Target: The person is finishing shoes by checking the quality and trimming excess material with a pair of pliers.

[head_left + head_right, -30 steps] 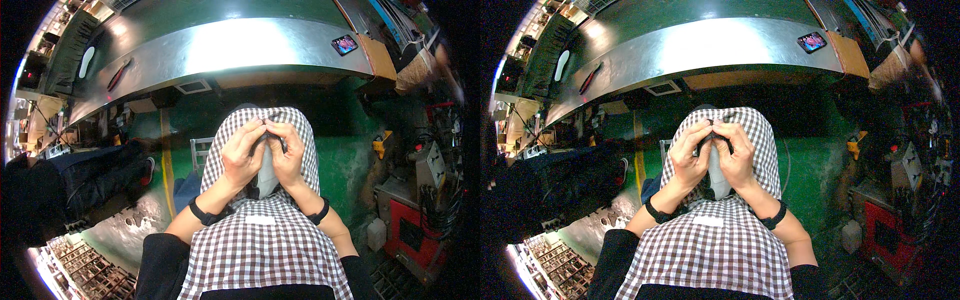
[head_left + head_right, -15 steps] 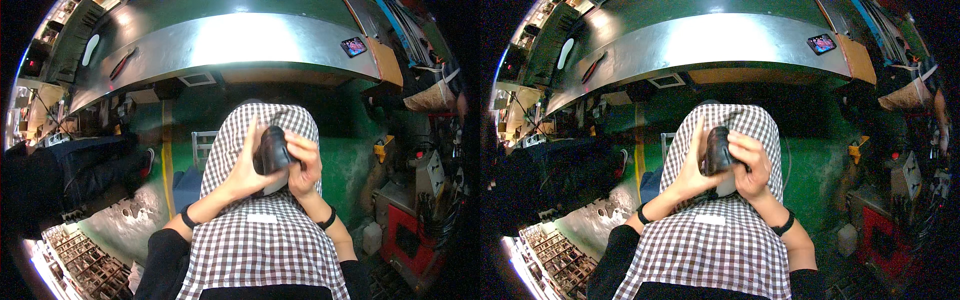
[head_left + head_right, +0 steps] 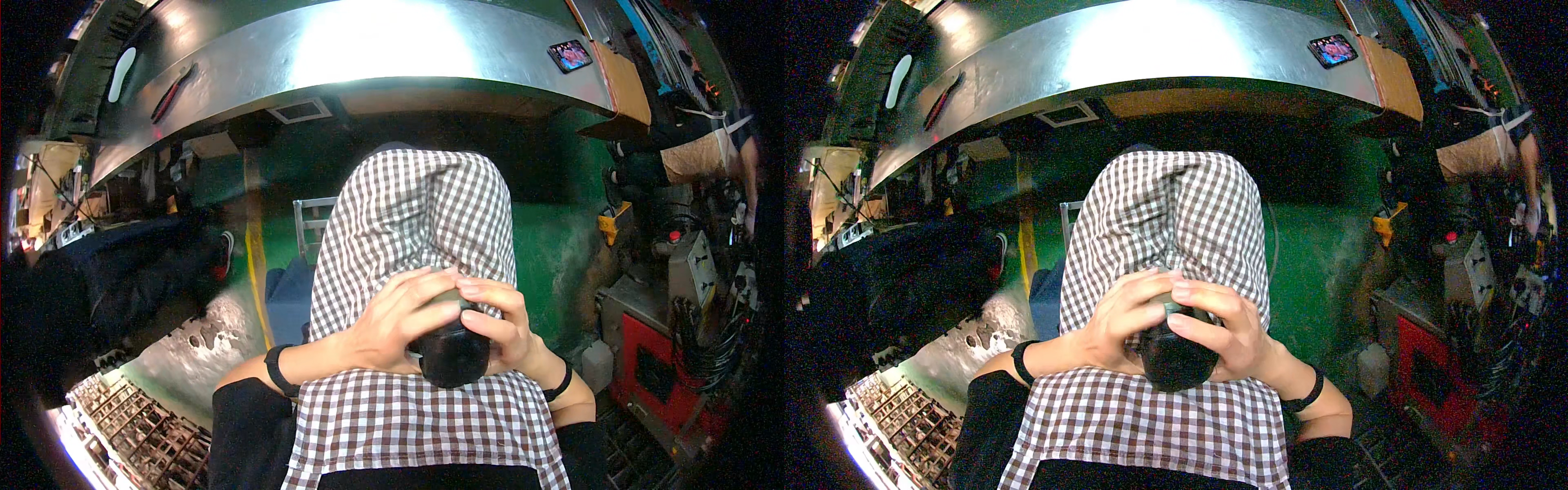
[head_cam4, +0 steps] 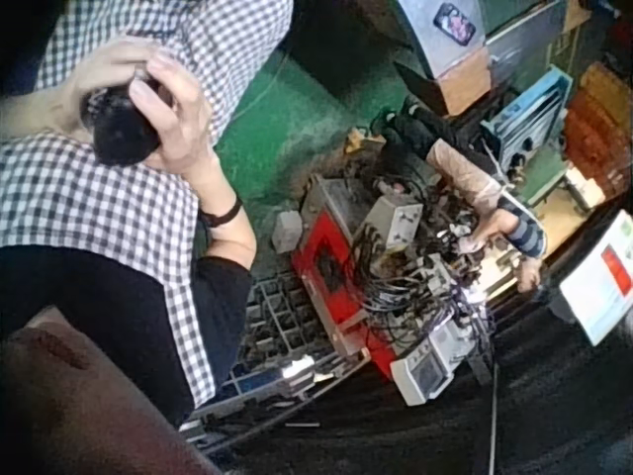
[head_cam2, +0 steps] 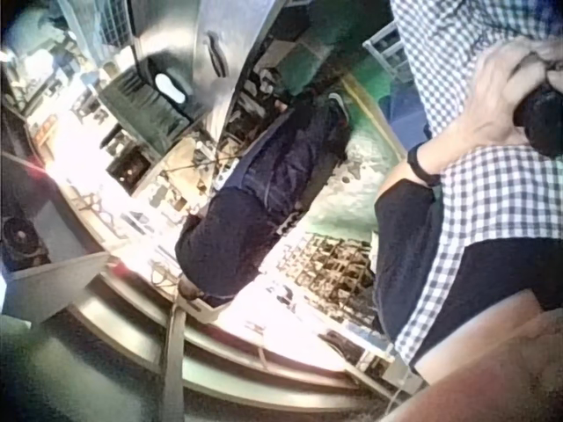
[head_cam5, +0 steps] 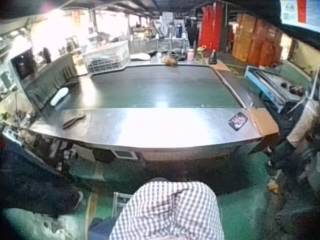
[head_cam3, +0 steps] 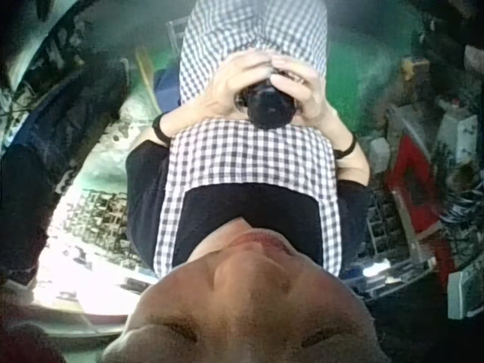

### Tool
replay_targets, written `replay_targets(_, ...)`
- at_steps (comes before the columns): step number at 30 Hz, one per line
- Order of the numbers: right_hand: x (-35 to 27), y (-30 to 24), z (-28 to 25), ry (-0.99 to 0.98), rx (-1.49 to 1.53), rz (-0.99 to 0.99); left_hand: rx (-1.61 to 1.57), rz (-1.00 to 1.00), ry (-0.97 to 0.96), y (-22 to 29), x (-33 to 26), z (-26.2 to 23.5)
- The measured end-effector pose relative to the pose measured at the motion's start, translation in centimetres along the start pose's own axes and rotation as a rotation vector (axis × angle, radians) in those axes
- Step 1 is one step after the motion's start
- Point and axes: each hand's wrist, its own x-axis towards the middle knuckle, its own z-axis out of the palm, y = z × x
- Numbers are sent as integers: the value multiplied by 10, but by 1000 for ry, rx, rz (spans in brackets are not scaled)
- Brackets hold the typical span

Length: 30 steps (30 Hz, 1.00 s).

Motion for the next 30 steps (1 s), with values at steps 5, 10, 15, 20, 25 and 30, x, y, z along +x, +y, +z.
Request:
replay_targets(5, 4, -4, -1, 13, -70, 53, 59, 38, 42, 2, -4, 2)
replay_targets(10, 6, -6, 0, 4, -115, 95, 94, 21, 92, 3, -4, 4)
replay_targets(15, 12, 2, -3, 4, -132, 124, 115, -16, 89, -1, 2, 4)
replay_targets(20, 41, 26, -6, -44, -120, 196, 187, -206, 106, -7, 28, -10)
replay_targets(25, 34, 62, 19, 27, 124, 339, 80, -253, 113, -38, 36, -10)
replay_targets(30, 37, 73, 26, 70, 112, 370, 57, -277, 144, -50, 38, -6)
